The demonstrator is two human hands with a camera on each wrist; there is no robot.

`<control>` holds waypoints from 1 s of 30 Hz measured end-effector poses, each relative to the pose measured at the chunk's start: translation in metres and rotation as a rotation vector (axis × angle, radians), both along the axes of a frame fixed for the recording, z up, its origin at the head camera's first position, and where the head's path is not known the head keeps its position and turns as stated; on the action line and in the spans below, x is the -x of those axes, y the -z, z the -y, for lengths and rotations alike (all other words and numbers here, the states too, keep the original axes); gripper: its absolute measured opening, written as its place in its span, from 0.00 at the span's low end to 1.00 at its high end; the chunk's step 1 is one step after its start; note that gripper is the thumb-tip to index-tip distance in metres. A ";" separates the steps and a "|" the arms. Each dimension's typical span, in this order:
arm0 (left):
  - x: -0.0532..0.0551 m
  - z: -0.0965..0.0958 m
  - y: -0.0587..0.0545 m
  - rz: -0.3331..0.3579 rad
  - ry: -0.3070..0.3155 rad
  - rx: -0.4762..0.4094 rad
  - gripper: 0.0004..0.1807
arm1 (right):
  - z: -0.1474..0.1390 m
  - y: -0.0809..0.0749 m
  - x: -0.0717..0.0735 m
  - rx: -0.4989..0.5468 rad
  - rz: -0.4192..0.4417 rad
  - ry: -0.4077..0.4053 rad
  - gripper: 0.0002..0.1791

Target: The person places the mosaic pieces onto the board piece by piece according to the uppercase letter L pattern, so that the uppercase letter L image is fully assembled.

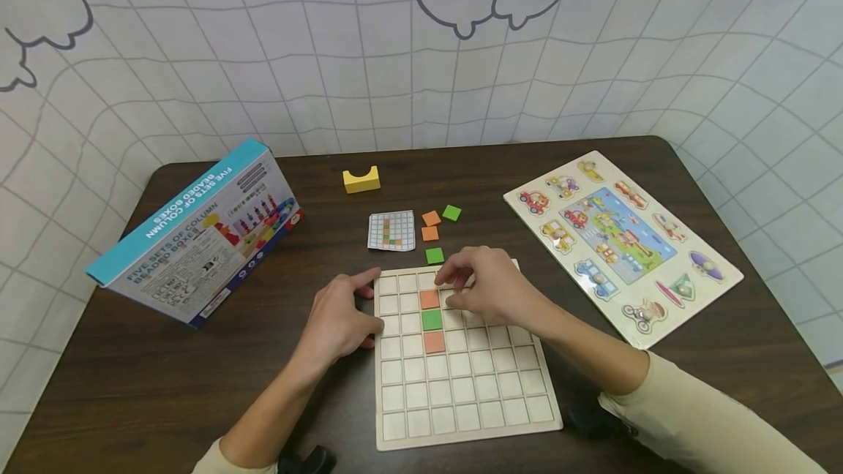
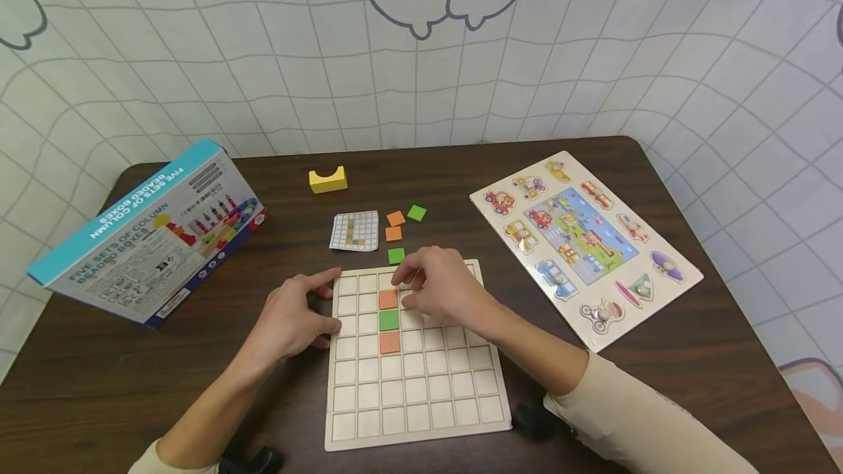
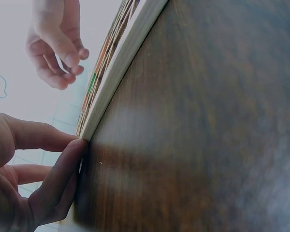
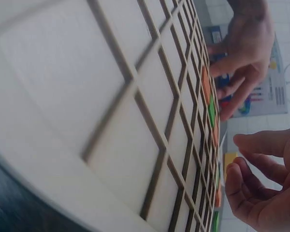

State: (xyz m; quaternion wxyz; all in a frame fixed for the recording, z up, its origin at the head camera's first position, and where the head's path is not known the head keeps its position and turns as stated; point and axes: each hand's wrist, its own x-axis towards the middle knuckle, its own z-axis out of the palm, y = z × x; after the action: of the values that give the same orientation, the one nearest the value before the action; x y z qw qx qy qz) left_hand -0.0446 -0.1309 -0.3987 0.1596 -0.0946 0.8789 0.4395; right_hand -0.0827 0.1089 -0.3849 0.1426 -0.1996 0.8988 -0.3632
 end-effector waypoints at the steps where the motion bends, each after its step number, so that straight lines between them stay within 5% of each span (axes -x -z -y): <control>1: 0.000 0.000 0.000 -0.001 0.001 -0.001 0.49 | -0.001 0.000 0.002 0.001 0.003 0.004 0.13; 18: 0.000 0.000 -0.001 -0.004 0.006 0.004 0.49 | -0.008 0.006 0.041 0.027 0.026 0.082 0.11; 30: -0.001 0.000 0.000 -0.007 0.003 -0.008 0.49 | 0.003 0.014 0.058 -0.001 0.052 0.040 0.14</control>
State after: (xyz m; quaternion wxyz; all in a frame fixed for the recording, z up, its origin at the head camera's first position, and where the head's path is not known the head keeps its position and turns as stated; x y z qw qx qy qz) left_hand -0.0440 -0.1310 -0.3987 0.1576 -0.0912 0.8778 0.4430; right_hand -0.1409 0.1061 -0.3987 0.1589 -0.1720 0.8989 -0.3704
